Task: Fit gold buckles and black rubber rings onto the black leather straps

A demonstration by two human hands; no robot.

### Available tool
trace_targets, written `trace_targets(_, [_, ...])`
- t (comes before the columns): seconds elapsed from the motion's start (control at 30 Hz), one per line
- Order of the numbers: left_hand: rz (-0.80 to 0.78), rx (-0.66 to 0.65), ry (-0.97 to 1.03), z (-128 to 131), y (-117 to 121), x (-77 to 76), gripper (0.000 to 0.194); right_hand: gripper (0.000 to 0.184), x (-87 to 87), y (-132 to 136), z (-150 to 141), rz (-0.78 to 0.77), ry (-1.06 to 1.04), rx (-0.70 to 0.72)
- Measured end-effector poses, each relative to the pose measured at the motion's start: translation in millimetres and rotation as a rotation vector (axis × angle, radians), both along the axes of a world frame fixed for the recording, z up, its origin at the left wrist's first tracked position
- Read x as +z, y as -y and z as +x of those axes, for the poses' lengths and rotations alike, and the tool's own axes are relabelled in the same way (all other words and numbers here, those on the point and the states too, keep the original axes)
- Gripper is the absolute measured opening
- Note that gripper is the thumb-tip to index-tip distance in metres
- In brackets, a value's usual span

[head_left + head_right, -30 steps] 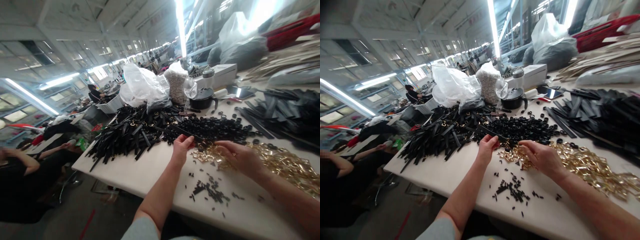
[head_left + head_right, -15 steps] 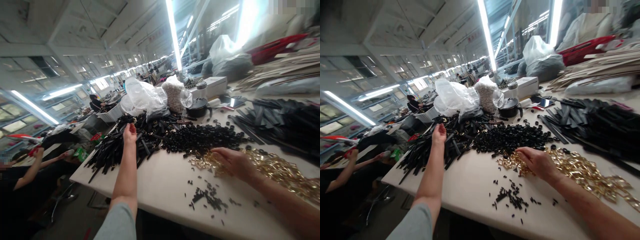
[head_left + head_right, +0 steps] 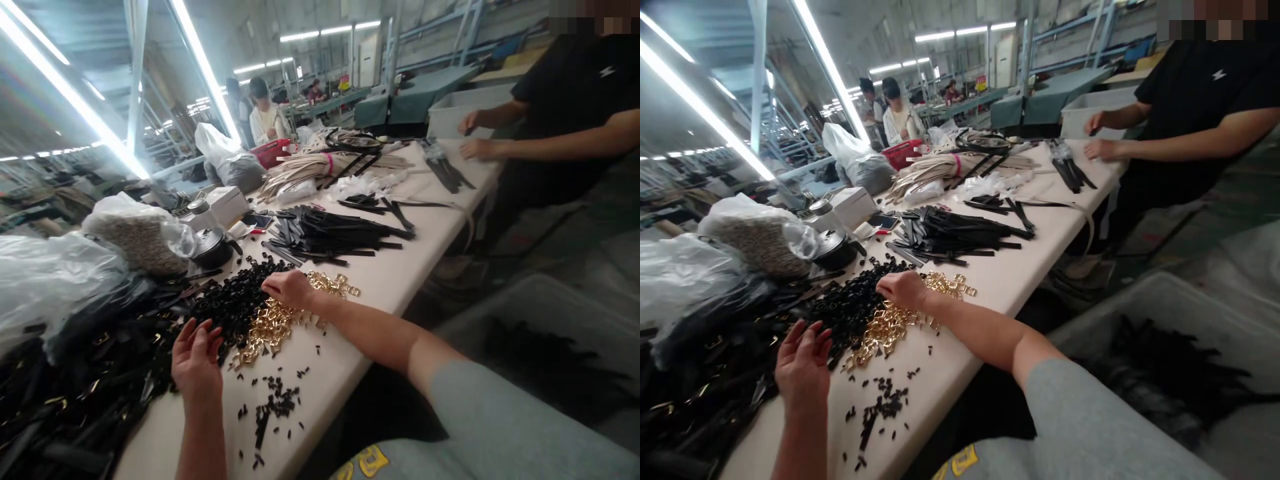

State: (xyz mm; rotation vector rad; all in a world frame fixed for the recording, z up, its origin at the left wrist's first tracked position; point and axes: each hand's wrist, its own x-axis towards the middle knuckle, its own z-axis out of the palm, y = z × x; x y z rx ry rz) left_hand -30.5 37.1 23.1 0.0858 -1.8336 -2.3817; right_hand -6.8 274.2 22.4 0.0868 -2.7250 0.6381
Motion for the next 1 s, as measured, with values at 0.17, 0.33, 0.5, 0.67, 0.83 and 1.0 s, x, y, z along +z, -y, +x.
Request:
trace_targets(0.17, [-0.196,-0.068,-0.159,9.2,-10.5,-21.7,0.042,0.033,13.4,-60.2,-5.1,0.041,0.136,-0.444])
trace_targets(0.33, [-0.196,-0.068,-0.137,10.8,-4.0,-21.0,0.043,0.025,-5.0,-80.2,-14.9,0.076,0.263,-0.552])
trace_targets(0.5, [-0.201,-0.147,-0.122,14.6,-10.0,-22.3,0.044,0.028,-15.7,-78.0,-22.2,0.110,0.285,-0.594])
trace_targets(0.67, [-0.236,-0.195,-0.108,17.1,-11.6,-26.0,0.042,0.030,-16.3,-81.5,-25.7,0.100,0.300,-0.606])
trace_targets(0.83, [-0.254,-0.206,-0.089,16.9,-11.0,-26.8,0.040,0.032,-11.5,-84.0,-21.2,0.065,0.283,-0.592])
trace_targets(1.0, [-0.256,-0.233,-0.073,16.6,-12.5,-27.0,0.043,0.033,6.8,-74.4,-10.3,-0.011,0.193,-0.473])
